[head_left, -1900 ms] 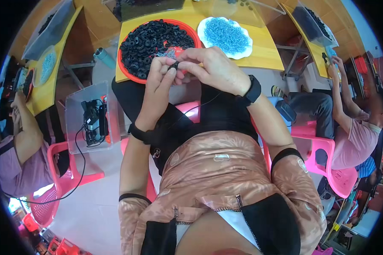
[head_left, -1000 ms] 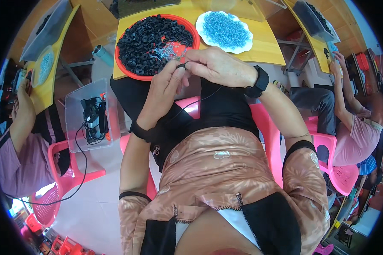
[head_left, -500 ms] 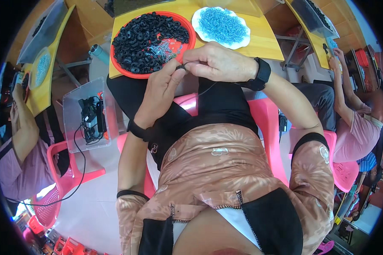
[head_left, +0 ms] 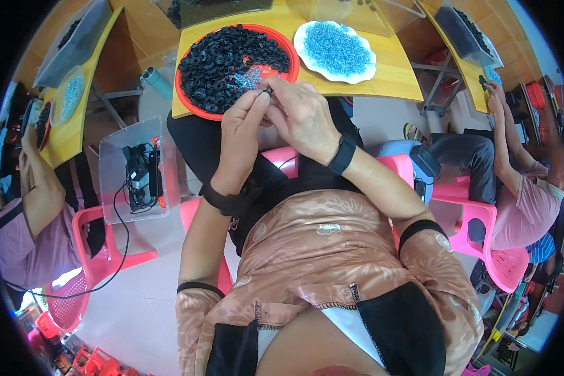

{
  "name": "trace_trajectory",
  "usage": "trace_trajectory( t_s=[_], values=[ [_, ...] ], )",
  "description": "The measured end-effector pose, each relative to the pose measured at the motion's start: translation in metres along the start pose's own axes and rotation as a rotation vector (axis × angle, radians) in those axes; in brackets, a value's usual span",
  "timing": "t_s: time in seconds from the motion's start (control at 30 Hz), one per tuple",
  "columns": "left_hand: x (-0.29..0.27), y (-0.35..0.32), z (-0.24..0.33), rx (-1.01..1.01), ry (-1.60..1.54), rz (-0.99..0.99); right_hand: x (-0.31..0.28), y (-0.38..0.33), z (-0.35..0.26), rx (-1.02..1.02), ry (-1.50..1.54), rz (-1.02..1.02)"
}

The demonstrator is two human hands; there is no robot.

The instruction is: The person assembles small plastic components by hand, picking up parts from a tray and fitting small pieces into them.

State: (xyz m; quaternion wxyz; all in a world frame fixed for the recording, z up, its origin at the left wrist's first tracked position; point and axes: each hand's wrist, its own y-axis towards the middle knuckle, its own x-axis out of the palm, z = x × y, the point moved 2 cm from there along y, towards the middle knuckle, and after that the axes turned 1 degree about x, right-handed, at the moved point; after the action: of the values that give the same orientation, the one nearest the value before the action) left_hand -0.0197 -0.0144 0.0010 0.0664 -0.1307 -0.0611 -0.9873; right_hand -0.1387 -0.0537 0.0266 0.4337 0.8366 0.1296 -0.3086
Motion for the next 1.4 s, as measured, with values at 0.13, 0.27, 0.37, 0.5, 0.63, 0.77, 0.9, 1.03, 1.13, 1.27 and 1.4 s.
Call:
trace_trajectory(
  t_s=[0.13, 0.27, 0.37, 0.5, 0.63, 0.77, 0.9, 1.03, 1.13, 1.27, 1.4],
  values=[
    [-0.001, 0.000, 0.001, 0.074, 0.037, 0.011, 0.009, -0.003, -0.007, 0.030, 0.031, 0.123],
    [-0.005, 0.001, -0.009, 0.147, 0.238, 0.026, 0.014, -0.009, -0.006, -0.030, 0.050, 0.155],
    [-0.002, 0.001, -0.011, 0.163, 0.216, 0.033, 0.016, -0.010, -0.001, 0.004, 0.069, 0.124],
    [-0.006, 0.000, -0.009, 0.123, 0.237, 0.014, -0.003, 0.002, 0.003, 0.004, -0.027, 0.004],
    [-0.014, 0.002, -0.006, 0.096, 0.039, 0.161, -0.059, 0.060, 0.038, 0.019, -0.163, 0.131],
    [-0.028, 0.012, -0.007, 0.109, -0.041, 0.297, -0.125, 0.154, 0.118, 0.125, -0.184, 0.152],
    [-0.035, 0.017, -0.009, 0.150, -0.137, 0.411, -0.139, 0.186, 0.179, 0.095, -0.248, 0.310],
    [-0.050, 0.013, -0.006, 0.207, -0.195, 0.565, -0.097, 0.173, 0.149, 0.360, -0.145, -0.227],
    [-0.057, 0.016, -0.010, 0.195, -0.235, 0.598, -0.032, 0.129, 0.134, 0.068, -0.227, -0.360],
    [-0.061, 0.018, -0.014, 0.193, -0.268, 0.616, 0.013, 0.084, 0.067, -0.016, 0.025, -0.619],
    [-0.062, 0.018, -0.013, 0.180, -0.266, 0.618, 0.035, 0.064, 0.029, 0.134, -0.137, -0.711]
  ],
)
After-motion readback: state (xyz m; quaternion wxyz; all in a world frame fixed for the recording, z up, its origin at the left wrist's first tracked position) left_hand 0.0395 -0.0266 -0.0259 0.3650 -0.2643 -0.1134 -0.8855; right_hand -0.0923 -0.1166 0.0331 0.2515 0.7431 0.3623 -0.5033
